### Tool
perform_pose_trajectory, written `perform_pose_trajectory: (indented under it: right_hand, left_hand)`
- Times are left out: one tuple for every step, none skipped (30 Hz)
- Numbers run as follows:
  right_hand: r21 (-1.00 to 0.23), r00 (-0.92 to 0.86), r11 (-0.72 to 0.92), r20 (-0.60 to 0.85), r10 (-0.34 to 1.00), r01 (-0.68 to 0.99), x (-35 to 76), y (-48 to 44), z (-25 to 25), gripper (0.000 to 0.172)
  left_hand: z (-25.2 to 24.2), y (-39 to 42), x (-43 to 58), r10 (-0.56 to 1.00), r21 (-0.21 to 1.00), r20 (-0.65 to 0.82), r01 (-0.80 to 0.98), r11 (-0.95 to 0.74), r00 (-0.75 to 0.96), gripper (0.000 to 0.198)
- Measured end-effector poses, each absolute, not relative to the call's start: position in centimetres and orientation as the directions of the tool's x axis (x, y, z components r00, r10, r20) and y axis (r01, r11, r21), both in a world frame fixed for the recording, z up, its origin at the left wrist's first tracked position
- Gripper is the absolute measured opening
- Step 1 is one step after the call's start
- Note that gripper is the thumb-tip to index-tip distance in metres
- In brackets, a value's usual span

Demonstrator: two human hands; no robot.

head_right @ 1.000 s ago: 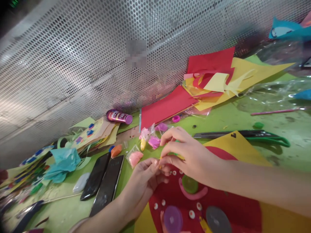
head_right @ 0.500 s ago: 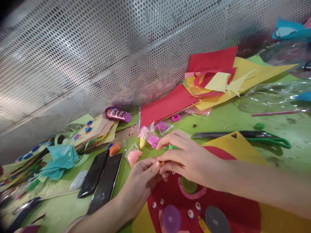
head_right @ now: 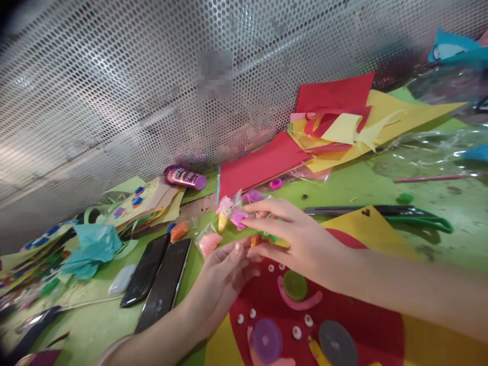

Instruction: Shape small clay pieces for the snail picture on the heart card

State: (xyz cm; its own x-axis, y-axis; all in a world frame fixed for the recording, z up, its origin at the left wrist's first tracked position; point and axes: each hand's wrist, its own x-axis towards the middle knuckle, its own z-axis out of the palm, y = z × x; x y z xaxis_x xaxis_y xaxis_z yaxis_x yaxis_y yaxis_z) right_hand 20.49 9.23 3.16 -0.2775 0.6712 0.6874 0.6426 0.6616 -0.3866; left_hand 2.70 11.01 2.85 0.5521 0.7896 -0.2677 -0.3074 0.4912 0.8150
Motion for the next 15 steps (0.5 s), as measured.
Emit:
perform_pose_trajectory:
  right_hand:
    - [-0.378,-0.295,0.677,0.69,0.661,0.632,20.4,9.1,3.1,0.018]
    - [-0.369,-0.314,0.695,0.694,0.648,0.618,20.3,9.0,3.0,0.014]
    - [-0.358,-0.336,0.715,0.699,0.631,0.6,20.3,9.0,3.0,0.012]
    - [-0.345,-0.362,0.738,0.702,0.613,0.58,20.2,8.9,3.0,0.011]
    - [-0.334,-0.385,0.758,0.705,0.595,0.56,20.2,8.9,3.0,0.012]
    - [-0.328,-0.403,0.773,0.706,0.582,0.543,20.2,8.8,3.0,0.014]
    - [-0.326,-0.411,0.782,0.708,0.574,0.531,20.3,8.9,3.1,0.016]
    - [-0.329,-0.406,0.783,0.711,0.574,0.528,20.3,8.9,3.2,0.018]
    - [-0.338,-0.389,0.775,0.715,0.581,0.534,20.4,9.0,3.3,0.019]
    - [-0.35,-0.363,0.76,0.719,0.593,0.548,20.5,9.1,3.4,0.018]
    - [-0.363,-0.332,0.74,0.721,0.608,0.566,20.6,9.2,3.6,0.017]
    - [-0.377,-0.301,0.717,0.72,0.625,0.587,20.7,9.3,3.7,0.015]
    - [-0.39,-0.27,0.692,0.718,0.642,0.607,20.8,9.4,3.9,0.014]
    - [-0.402,-0.242,0.669,0.716,0.655,0.625,20.8,9.4,4.0,0.012]
    - [-0.409,-0.22,0.65,0.714,0.665,0.64,20.8,9.4,4.1,0.009]
  left_hand:
    - [2.9,11.0,2.7,0.787,0.817,-0.267,-0.302,0.491,0.555,0.023]
    - [2.9,10.9,2.6,0.786,0.822,-0.267,-0.295,0.488,0.557,0.022]
    - [2.9,10.9,2.5,0.787,0.828,-0.267,-0.286,0.483,0.556,0.021]
    - [2.8,10.9,2.5,0.79,0.835,-0.266,-0.277,0.475,0.552,0.019]
    - [2.8,11.0,2.4,0.792,0.843,-0.264,-0.268,0.467,0.55,0.018]
    - [2.8,11.0,2.3,0.795,0.851,-0.263,-0.258,0.458,0.546,0.018]
    - [2.7,11.1,2.3,0.798,0.858,-0.261,-0.249,0.45,0.543,0.018]
    - [2.7,11.1,2.3,0.802,0.863,-0.259,-0.244,0.442,0.538,0.018]
    - [2.7,11.1,2.3,0.806,0.865,-0.259,-0.243,0.438,0.532,0.018]
    - [2.7,11.1,2.3,0.81,0.866,-0.262,-0.242,0.437,0.525,0.018]
    - [2.7,11.1,2.3,0.813,0.865,-0.265,-0.245,0.438,0.519,0.018]
    - [2.7,11.1,2.3,0.815,0.862,-0.266,-0.252,0.44,0.514,0.019]
    - [2.6,11.1,2.4,0.817,0.857,-0.265,-0.262,0.443,0.513,0.02]
    - [2.6,11.1,2.4,0.817,0.852,-0.263,-0.273,0.446,0.513,0.023]
    - [2.6,11.1,2.4,0.818,0.846,-0.26,-0.287,0.449,0.513,0.026]
